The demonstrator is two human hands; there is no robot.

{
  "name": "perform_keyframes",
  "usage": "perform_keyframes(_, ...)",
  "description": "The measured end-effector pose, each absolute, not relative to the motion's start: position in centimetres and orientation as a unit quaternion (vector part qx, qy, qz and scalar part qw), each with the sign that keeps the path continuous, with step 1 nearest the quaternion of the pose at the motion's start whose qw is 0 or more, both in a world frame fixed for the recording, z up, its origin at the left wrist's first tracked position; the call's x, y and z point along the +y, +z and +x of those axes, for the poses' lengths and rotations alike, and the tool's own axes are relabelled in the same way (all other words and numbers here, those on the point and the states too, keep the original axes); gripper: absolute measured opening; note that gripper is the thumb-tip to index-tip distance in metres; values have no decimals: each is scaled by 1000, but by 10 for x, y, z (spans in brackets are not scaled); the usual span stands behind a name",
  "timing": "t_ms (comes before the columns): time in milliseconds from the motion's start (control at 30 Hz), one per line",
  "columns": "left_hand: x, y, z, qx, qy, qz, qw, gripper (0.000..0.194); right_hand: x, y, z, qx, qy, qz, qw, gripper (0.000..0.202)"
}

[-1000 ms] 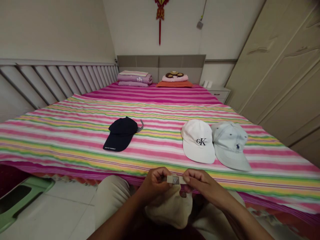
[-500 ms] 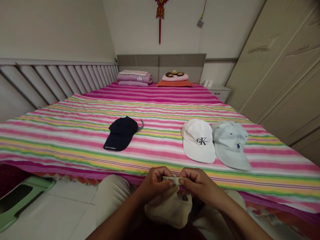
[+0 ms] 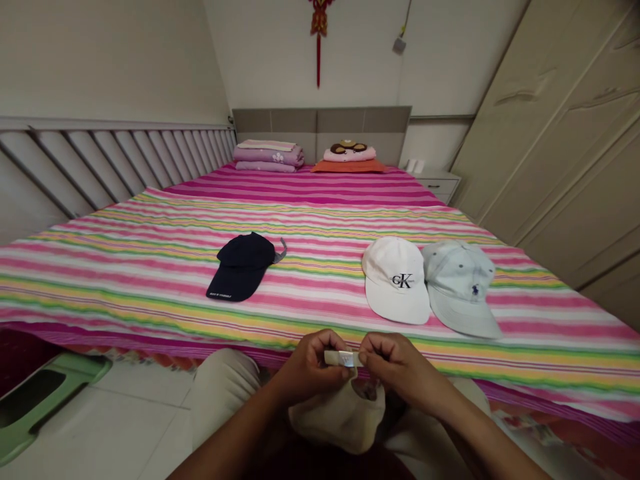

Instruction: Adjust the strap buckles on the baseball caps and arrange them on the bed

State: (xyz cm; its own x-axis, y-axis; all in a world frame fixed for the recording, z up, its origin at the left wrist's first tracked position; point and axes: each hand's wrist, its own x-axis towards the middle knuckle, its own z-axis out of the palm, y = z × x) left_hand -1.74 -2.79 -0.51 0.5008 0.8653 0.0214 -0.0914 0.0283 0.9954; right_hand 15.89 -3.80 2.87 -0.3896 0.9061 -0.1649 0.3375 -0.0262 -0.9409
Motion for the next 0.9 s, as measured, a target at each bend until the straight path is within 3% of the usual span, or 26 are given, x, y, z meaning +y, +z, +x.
perform_keyframes(333, -31, -15, -17, 339, 433, 718, 426, 19, -35, 24, 160, -601, 573, -474, 294, 22)
perform_keyframes(900, -25, -20, -22, 342, 454, 581, 583, 22, -35, 15, 164, -573, 616, -431, 327, 28)
